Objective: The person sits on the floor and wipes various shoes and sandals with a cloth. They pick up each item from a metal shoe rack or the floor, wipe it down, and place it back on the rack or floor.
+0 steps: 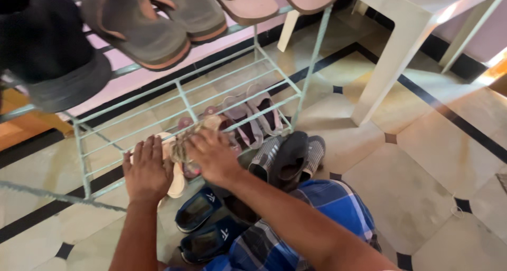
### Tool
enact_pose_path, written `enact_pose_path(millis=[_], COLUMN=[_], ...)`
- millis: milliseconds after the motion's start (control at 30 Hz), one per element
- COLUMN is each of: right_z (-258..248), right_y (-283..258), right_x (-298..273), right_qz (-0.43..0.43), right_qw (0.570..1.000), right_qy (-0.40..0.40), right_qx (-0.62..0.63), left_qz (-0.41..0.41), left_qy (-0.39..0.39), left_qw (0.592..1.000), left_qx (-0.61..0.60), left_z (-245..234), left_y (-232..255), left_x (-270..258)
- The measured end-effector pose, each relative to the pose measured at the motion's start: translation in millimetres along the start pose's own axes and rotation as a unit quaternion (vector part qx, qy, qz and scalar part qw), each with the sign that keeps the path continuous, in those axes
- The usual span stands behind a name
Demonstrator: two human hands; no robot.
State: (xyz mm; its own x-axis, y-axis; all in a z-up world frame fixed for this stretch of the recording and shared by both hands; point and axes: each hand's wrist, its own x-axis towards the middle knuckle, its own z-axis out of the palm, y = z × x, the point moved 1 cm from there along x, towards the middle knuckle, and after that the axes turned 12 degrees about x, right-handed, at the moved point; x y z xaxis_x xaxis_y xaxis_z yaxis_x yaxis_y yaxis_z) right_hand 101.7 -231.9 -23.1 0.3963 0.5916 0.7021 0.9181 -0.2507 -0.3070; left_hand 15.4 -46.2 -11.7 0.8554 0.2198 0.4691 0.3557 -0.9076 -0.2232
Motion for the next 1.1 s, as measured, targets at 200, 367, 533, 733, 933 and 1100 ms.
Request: enact_pose_path(millis=[200, 367, 533, 733, 933, 1100], right_z=[-11, -43, -59, -2, 89, 101], right_y=[-22, 12, 40, -36, -140, -165], right_x=[22, 15, 5, 18, 51, 66], right_qz=[-0.01, -0.034, 0.007, -0.064, -0.106, -0.08], right_qw=[0.998, 0.996, 0.997, 0.989, 0.984, 0.983], right_qy=[-0.054, -0.083, -0.072, -0.123, -0.143, -0.165], right_qx=[0.014, 0.027, -0.03, -0.048, -0.001, -0.008], left_qz=[0.014, -0.011, -0.065, -0.152, -0.199, -0.207], left_qy=[0.036, 0.099, 0.163, 0.234, 0.216, 0.181], left_qw=[0.998, 0.988, 0.978, 0.946, 0.946, 0.952], left_qx=[-0.043, -0.114, -0.117, -0.164, -0.14, -0.136], left_z=[-11, -14, -22, -13, 0, 6], left_y=[-13, -34, -46, -64, -80, -96], left_x=[-21, -63, -92, -99, -114, -124])
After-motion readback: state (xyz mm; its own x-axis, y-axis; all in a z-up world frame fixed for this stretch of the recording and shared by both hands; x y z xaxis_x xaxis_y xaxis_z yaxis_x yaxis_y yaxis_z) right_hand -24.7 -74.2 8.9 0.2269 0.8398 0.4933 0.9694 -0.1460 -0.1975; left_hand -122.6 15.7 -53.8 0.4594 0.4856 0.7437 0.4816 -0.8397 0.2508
